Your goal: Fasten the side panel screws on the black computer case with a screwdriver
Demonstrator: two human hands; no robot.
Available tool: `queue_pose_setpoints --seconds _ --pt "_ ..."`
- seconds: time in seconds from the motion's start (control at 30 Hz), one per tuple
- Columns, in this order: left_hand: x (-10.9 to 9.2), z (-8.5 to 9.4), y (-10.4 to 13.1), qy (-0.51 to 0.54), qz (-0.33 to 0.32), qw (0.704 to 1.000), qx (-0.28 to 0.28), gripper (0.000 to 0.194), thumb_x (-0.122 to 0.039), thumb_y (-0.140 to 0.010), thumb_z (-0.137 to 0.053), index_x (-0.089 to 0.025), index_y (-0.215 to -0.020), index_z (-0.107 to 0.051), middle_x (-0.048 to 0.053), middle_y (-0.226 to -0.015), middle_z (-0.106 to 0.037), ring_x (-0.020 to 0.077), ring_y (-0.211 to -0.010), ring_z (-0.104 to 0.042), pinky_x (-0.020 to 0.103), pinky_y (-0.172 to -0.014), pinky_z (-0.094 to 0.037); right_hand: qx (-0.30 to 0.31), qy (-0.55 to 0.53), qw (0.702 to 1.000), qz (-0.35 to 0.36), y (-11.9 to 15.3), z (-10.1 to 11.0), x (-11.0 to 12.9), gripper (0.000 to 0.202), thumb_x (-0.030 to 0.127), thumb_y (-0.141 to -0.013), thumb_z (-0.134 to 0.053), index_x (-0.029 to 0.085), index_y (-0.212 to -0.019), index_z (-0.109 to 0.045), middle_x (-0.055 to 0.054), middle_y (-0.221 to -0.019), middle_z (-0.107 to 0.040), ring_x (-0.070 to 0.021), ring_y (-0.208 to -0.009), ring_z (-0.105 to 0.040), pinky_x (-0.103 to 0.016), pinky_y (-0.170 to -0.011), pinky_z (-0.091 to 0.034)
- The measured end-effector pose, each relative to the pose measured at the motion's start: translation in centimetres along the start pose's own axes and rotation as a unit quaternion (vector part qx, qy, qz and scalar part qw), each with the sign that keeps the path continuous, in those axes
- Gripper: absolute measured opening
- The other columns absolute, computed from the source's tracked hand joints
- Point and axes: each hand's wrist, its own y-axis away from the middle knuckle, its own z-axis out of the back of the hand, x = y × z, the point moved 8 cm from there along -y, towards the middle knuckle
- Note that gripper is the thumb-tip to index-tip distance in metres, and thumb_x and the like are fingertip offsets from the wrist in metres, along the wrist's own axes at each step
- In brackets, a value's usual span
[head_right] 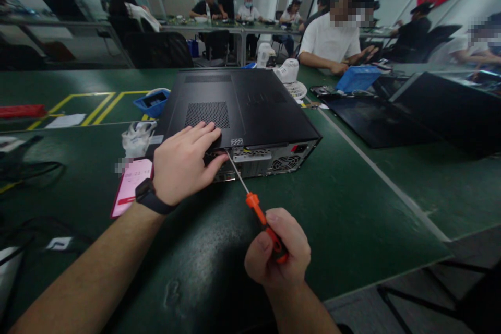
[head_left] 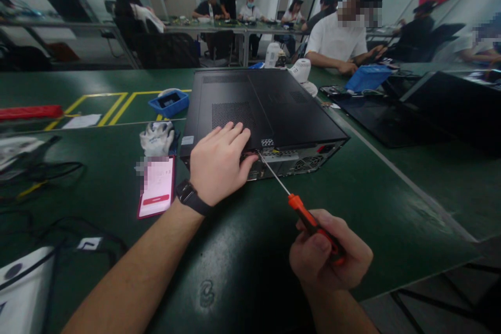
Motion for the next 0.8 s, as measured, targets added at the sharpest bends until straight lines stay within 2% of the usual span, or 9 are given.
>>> queue_pose_setpoints --seconds 0.1,0.2,0.43,0.6,0.8 --pt "0.0 0.0 0.0 0.003 0.001 1.000 0.001 0.046 -0.034 -0.098 -0.068 -0.013 -0.139 -0.067 0.017 -0.149 -0.068 0.0352 -0.142 -0.062 0.054 -0.121 -0.049 -0.011 0.017 1.000 0.007 0.3 0.0 -0.1 0.040 0.018 -0.093 -0.067 0.017 -0.133 -0.065 -0.006 -0.100 -0.073 -0.0182 -0.072 -0.072 -0.034 -0.056 -0.062" --pt "0.0 0.1 0.0 0.004 0.002 1.000 0.002 0.046 -0.034 -0.099 -0.067 -0.013 -0.140 -0.067 0.016 -0.149 -0.068 0.0351 -0.142 -0.062 0.053 -0.121 -0.049 -0.041 -0.031 0.998 0.021 -0.1 -0.2 0.4 0.035 0.023 -0.098 -0.059 0.014 -0.131 -0.066 -0.007 -0.100 -0.071 -0.0180 -0.073 -0.070 -0.035 -0.055 -0.060" --pt "0.0 0.0 0.0 0.007 0.004 1.000 0.001 0.046 -0.034 -0.099 -0.067 -0.014 -0.140 -0.067 0.016 -0.150 -0.068 0.0348 -0.143 -0.062 0.054 -0.121 -0.049 0.018 -0.048 0.999 0.004 -1.2 -1.0 0.8 0.042 0.013 -0.090 -0.062 0.014 -0.131 -0.065 -0.006 -0.102 -0.069 -0.0199 -0.081 -0.068 -0.038 -0.062 -0.061" --pt "-0.1 0.1 0.0 0.001 0.002 1.000 -0.001 0.047 -0.035 -0.099 -0.067 -0.012 -0.139 -0.068 0.016 -0.149 -0.068 0.0350 -0.142 -0.062 0.052 -0.121 -0.049 -0.008 -0.040 0.999 0.002 -0.7 -0.7 0.3 0.040 0.014 -0.092 -0.064 0.016 -0.132 -0.064 -0.006 -0.102 -0.071 -0.0183 -0.076 -0.070 -0.036 -0.059 -0.062" --pt "0.0 0.0 0.0 -0.001 0.000 1.000 0.002 0.046 -0.035 -0.099 -0.067 -0.012 -0.139 -0.068 0.016 -0.149 -0.068 0.0348 -0.142 -0.063 0.052 -0.121 -0.050 -0.057 0.018 0.998 0.036 0.3 -0.1 0.0 0.041 0.018 -0.093 -0.069 0.014 -0.133 -0.065 -0.006 -0.100 -0.074 -0.0166 -0.069 -0.072 -0.032 -0.054 -0.062"
